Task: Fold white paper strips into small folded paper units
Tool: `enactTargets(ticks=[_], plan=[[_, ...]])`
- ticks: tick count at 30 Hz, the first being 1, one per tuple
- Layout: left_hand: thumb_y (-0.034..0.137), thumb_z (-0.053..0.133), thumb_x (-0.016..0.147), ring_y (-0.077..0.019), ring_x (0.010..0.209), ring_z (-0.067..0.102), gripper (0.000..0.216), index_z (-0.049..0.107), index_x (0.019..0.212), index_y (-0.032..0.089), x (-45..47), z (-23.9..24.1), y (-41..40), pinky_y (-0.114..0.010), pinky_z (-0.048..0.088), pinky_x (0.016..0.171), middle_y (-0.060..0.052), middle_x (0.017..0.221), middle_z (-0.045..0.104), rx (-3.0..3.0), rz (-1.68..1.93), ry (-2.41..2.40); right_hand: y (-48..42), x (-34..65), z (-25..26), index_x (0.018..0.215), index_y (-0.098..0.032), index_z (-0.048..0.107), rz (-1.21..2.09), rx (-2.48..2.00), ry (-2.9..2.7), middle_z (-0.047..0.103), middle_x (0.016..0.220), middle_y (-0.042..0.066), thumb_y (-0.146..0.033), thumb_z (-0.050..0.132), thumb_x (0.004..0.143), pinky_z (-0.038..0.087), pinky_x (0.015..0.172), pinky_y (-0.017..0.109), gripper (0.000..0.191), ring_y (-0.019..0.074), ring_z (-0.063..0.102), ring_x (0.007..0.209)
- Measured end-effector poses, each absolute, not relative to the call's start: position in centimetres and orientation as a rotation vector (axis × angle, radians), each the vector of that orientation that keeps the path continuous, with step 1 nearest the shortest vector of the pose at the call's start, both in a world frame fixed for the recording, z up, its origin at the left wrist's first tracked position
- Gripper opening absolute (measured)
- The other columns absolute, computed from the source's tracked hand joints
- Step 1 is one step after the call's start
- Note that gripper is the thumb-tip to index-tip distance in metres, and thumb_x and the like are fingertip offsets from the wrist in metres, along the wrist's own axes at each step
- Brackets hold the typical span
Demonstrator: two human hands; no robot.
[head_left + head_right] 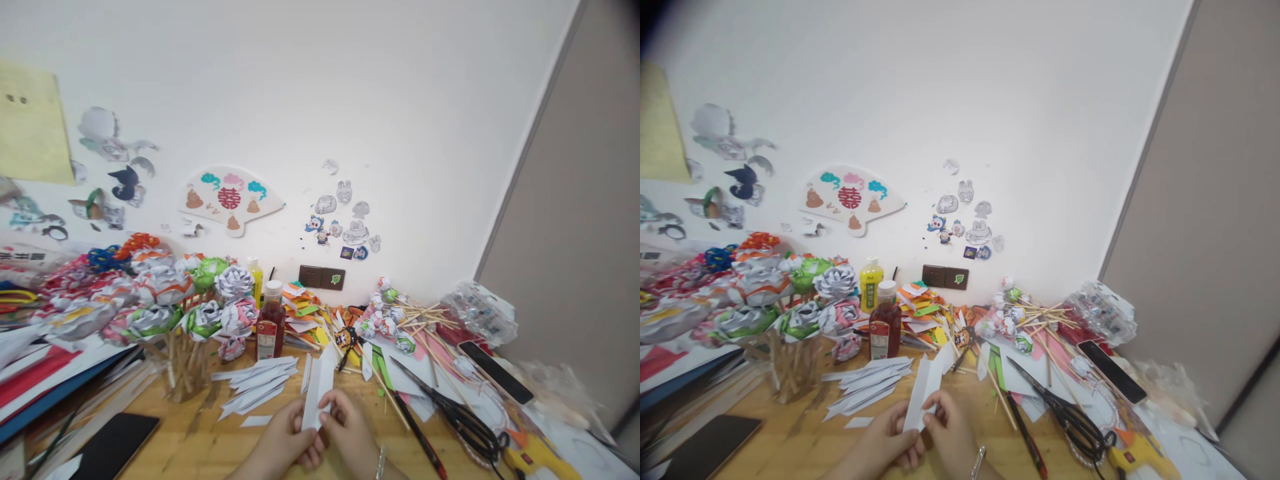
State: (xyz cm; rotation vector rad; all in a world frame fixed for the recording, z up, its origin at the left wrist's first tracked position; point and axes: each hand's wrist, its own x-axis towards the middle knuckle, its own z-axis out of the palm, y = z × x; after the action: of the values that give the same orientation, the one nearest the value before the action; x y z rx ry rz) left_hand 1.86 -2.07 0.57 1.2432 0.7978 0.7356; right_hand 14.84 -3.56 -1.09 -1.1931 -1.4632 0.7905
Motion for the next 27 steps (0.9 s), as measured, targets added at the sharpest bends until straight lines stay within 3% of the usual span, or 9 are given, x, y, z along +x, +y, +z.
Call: enactTargets(ticks=[6,11,16,19,23,27], plan=[[0.014,0.051,0.054,-0.0109,0.036,0.054,0.02,0.045,0.073,0.015,1.7,1.1,-2.0,-0.018,0.038,0.036,0.002,0.045,0.061,1.205,0.721,0.834,-3.3,15.2,-1.6,0.081,-0.017,0.051,0.948,-1.047,-1.39,0.046,0.056,-0.004,-0.029,0.041,0.077,0.035,0.048,0.021,0.016,0.0104,0.045,0.049],[0.014,0.05,0.054,-0.0102,0.037,0.055,0.023,0.045,0.077,0.014,1.7,1.4,-2.1,-0.017,0.039,0.037,0.003,0.045,0.061,1.187,0.706,0.824,-2.9,14.9,-2.6,0.087,-0.02,0.045,1.062,-0.946,-1.341,0.047,0.057,-0.005,-0.031,0.052,0.07,0.035,0.046,0.019,0.021,0.0097,0.046,0.048],[0.016,0.05,0.055,-0.0087,0.036,0.053,0.017,0.047,0.072,0.015,1.7,1.0,-1.8,-0.017,0.039,0.036,0.002,0.047,0.061,1.201,0.726,0.813,-2.8,14.7,-2.3,0.086,-0.019,0.045,1.08,-0.947,-1.32,0.044,0.05,-0.007,-0.036,0.047,0.073,0.034,0.042,0.019,0.021,0.0085,0.044,0.042],[0.017,0.051,0.054,-0.0088,0.033,0.052,0.012,0.047,0.066,0.015,1.8,0.3,-1.4,-0.017,0.038,0.034,0.003,0.044,0.059,1.177,0.754,0.84,-3.0,15.0,-1.6,0.091,-0.019,0.044,1.005,-0.964,-1.287,0.047,0.051,-0.005,-0.04,0.044,0.074,0.035,0.043,0.02,0.027,0.0098,0.046,0.043],[0.024,0.054,0.053,-0.0069,0.027,0.044,0.012,0.046,0.057,0.016,1.8,-0.5,-1.0,-0.016,0.031,0.029,0.006,0.037,0.052,1.16,0.833,0.912,-3.1,15.9,-0.6,0.103,-0.021,0.041,0.79,-1.006,-1.182,0.054,0.069,-0.001,-0.041,0.048,0.072,0.04,0.053,0.023,0.038,0.0133,0.051,0.059],[0.032,0.058,0.052,-0.0043,0.025,0.033,0.02,0.047,0.057,0.016,1.0,-0.4,-0.3,-0.014,0.023,0.028,0.011,0.031,0.041,1.259,1.016,1.027,-2.7,16.5,-0.5,0.086,-0.02,0.051,0.69,-1.078,-1.19,0.053,0.067,0.0,-0.041,0.049,0.07,0.039,0.054,0.023,0.027,0.0145,0.049,0.06]])
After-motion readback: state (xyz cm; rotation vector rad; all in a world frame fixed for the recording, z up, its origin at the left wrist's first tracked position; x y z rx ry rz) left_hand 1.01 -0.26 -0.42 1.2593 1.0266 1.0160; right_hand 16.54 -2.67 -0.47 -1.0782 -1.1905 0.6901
